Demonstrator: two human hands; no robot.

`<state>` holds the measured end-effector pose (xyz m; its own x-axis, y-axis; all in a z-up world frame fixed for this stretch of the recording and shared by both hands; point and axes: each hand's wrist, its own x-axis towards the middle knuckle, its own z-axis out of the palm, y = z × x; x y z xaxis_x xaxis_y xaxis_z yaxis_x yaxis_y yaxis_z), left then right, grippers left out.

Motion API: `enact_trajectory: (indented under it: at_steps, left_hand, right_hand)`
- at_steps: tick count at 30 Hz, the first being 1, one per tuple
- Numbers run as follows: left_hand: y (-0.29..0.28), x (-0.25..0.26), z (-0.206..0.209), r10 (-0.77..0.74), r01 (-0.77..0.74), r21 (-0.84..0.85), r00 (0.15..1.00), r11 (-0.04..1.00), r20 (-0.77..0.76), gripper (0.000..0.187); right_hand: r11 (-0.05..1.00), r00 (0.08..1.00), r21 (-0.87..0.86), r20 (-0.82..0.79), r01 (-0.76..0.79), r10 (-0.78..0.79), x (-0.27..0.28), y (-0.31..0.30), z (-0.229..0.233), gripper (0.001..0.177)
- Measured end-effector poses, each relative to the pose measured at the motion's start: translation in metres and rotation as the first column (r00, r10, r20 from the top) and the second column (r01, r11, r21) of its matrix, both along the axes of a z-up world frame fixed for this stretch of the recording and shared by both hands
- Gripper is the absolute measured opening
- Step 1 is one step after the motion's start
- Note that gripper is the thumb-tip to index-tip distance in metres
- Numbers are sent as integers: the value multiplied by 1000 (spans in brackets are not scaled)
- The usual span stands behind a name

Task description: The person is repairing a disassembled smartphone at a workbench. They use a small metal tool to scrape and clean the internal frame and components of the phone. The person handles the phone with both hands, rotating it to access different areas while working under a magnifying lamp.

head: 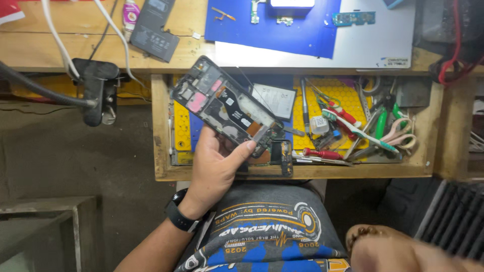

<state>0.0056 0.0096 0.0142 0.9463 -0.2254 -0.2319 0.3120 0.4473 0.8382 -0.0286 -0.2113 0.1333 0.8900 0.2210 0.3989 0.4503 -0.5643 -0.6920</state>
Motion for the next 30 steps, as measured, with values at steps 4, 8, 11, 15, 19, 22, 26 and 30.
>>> enact_trajectory:
  at_steps: [4, 8, 11, 15, 19, 22, 26, 30]
  left_hand:
    - [1, 2, 3, 13, -13, 6, 1000, 1000, 14, 45]
    - [3, 3, 5, 10, -10, 44, 1000, 999, 7, 46]
    - [4, 3, 2, 16, -16, 1, 1000, 1000, 9, 46]
    - [4, 3, 4, 9, -9, -18, 1000, 1000, -11, 47]
    - [5, 3, 5, 17, -17, -19, 999, 1000, -29, 47]
    - [6, 4, 4, 44, -44, -49, 999, 998, 4, 47]
    - [2, 5, 3, 77, -76, -67, 997, 995, 13, 47]
    - [-1, 2, 0, 58, -56, -58, 998, 997, 17, 46]
  right_hand:
    - [995, 997, -74, 35, -67, 70, 1, 0, 5, 34]
    - [986, 990, -111, 55, -122, 128, 6, 4, 6, 31]
    - [984, 989, -116, 40, -138, 143, 7, 4, 13, 30]
    - [985, 989, -106, 38, -136, 141, 11, 0, 33, 28]
    - [995, 995, 26, -12, -97, 97, 17, -2, 30, 26]
    - [969, 992, 244, -128, 24, 8, 25, 5, -2, 24]
    - [854, 916, 458, -398, 247, -52, 27, 15, -66, 20]
    - [690, 713, 618, -669, 377, 210, 22, 15, -107, 33]
